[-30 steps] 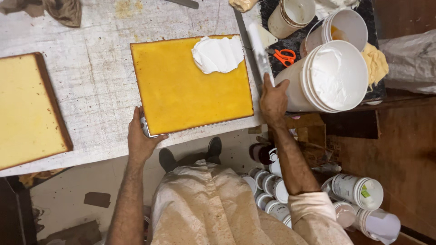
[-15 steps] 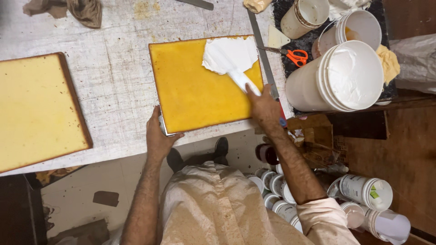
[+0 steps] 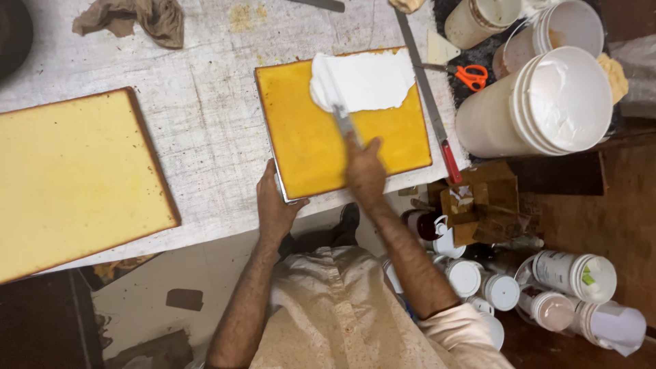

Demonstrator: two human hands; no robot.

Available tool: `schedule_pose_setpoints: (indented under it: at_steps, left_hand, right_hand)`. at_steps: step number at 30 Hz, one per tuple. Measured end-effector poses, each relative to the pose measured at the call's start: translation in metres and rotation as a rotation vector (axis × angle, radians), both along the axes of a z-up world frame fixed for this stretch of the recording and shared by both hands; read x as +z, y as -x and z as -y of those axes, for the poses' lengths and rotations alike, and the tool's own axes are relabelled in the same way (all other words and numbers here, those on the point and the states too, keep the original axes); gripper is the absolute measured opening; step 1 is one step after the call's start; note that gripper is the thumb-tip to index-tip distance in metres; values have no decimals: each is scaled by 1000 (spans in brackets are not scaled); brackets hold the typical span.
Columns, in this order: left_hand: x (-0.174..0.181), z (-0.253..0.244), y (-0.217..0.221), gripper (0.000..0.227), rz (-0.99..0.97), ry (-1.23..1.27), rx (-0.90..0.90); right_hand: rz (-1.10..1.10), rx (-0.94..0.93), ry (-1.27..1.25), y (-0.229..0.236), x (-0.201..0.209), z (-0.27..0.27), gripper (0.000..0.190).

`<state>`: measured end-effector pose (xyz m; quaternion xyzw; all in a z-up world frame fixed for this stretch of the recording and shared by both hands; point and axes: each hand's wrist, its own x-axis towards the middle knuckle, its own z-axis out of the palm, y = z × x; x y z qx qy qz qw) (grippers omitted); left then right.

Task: The person scoops white adhesive from a bucket with a putty knife and spreads it evenly over a yellow rectangular board. They then place a second yellow board on top, press it down, and wipe the edges with a cloth. Finally, they pour a yellow liquid from a small container onto the board.

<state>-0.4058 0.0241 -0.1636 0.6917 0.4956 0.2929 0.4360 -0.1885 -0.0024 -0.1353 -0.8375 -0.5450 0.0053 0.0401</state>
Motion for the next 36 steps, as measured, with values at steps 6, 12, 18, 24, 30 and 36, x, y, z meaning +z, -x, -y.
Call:
schedule_pose_setpoints:
  at_steps: [6,12,18,24,30,36]
  left_hand:
    - [-2,-1,2,121,43,-7,-5]
    - [2,-4,4,120,68,69,-15]
    - [-4,-6,8,118,99,42,-44]
    - [-13,-3,11,116,68,36,-46]
    - [-9,-3,12,113,67,64,-57]
    - [-9,1,13,111,70,89,-65]
  right_hand:
    - [-258,-290,1,-34,16,21,43]
    - [-375,-71,-207,75,-12,-18,47]
    - [2,-152,124,37,31,-7,53]
    - [-345,-107,-140,80,8,-7,48]
    - [-189,-83,16,99,16,-36,50]
    - [-386,-262,3,95,42,-5,44]
